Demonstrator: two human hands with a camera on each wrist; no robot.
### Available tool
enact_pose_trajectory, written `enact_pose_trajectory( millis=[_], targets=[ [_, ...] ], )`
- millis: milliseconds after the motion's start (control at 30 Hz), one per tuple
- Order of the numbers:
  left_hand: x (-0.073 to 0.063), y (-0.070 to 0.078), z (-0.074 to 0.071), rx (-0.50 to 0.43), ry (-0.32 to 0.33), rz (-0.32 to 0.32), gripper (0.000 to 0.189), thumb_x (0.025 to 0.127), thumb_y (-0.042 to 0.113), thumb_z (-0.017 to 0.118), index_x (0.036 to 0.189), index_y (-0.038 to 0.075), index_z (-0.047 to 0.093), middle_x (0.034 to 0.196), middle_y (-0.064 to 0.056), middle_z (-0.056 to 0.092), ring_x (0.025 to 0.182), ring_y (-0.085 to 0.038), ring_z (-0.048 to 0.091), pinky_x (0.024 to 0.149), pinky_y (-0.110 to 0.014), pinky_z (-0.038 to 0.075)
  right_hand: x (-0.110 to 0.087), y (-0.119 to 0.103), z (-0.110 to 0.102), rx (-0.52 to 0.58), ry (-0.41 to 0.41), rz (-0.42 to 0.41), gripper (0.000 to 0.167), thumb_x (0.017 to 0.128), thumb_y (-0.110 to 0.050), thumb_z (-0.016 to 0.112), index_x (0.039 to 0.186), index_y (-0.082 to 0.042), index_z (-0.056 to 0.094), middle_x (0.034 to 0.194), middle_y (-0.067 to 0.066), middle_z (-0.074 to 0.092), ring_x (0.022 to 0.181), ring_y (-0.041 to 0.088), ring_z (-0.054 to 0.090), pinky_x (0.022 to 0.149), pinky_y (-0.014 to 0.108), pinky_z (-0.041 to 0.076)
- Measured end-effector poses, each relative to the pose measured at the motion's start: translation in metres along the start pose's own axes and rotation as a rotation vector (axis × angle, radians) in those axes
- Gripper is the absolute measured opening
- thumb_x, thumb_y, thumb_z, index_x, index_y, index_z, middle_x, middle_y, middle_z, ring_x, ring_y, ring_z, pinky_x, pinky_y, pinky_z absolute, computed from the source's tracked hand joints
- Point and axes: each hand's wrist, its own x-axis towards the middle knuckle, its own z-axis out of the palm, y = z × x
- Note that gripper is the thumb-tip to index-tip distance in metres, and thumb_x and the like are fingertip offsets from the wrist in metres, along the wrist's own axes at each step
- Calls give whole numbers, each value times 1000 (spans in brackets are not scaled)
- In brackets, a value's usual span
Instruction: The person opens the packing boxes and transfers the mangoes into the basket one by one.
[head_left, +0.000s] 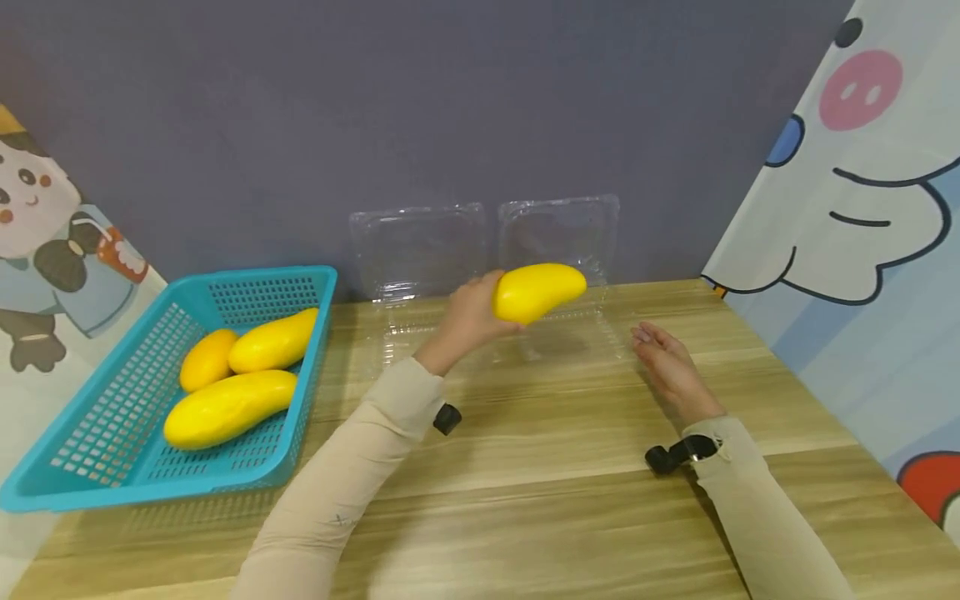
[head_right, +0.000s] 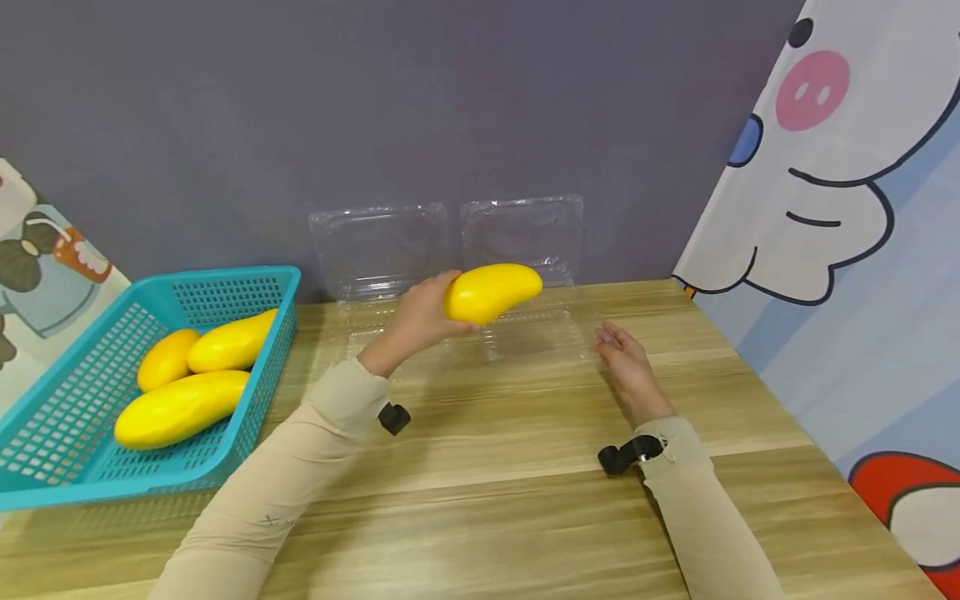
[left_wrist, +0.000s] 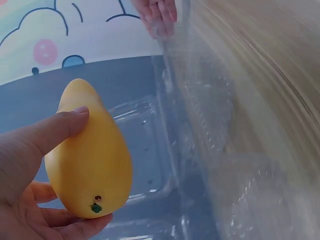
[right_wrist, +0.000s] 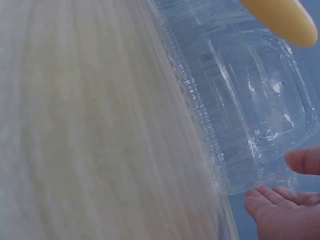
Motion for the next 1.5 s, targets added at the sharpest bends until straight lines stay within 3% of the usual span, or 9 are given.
enact_pose_trajectory(
  millis=[167, 333, 767, 1000, 1200, 1500],
  targets=[
    [-15, -5, -19, 1, 39, -6, 90, 68, 39, 83, 138, 2, 42, 128, -15, 56, 114, -31, 54, 97, -45, 43, 0, 1, 0, -16, -9, -15, 61, 99, 0, 34, 146, 8, -3, 154, 28, 1, 143, 32, 5, 113, 23, 19],
    [-30, -11, -38, 28, 69, -55, 86, 68, 40, 82, 136, 1, 44, 122, -16, 59, 107, -31, 57, 91, -45, 46, 1, 3, -2, 5, -14, -3, 62, 98, 1, 35, 147, 8, -4, 154, 27, 0, 144, 30, 5, 114, 25, 18],
    [-71, -29, -85, 55, 40, -116, 85, 75, 43, 76, 141, 5, 39, 131, -16, 54, 110, -33, 54, 90, -49, 44, 3, -1, -5, -23, -59, -17, 63, 100, -2, 34, 147, 6, -7, 154, 27, -3, 144, 29, 2, 115, 26, 14],
    [-91, -39, -102, 41, 37, -141, 87, 76, 43, 75, 144, 6, 35, 135, -15, 50, 109, -31, 55, 87, -48, 46, 2, 2, -6, -28, -43, -15, 63, 100, -5, 36, 146, 9, -4, 153, 28, 0, 144, 27, 6, 114, 25, 16],
    [-106, -56, -115, 40, 31, -175, 86, 77, 44, 74, 144, 7, 35, 132, -14, 53, 102, -32, 56, 83, -48, 45, 1, 6, -6, -26, -47, -20, 67, 101, -11, 40, 146, 8, -4, 153, 28, -2, 144, 27, 4, 114, 25, 16],
    [-132, -73, -137, 62, 51, -216, 88, 79, 50, 70, 146, 8, 32, 134, -16, 50, 99, -31, 54, 80, -46, 44, 2, 5, -8, -38, -73, -31, 64, 100, -7, 36, 145, 9, -6, 152, 29, -4, 144, 26, 4, 114, 25, 15]
  ],
)
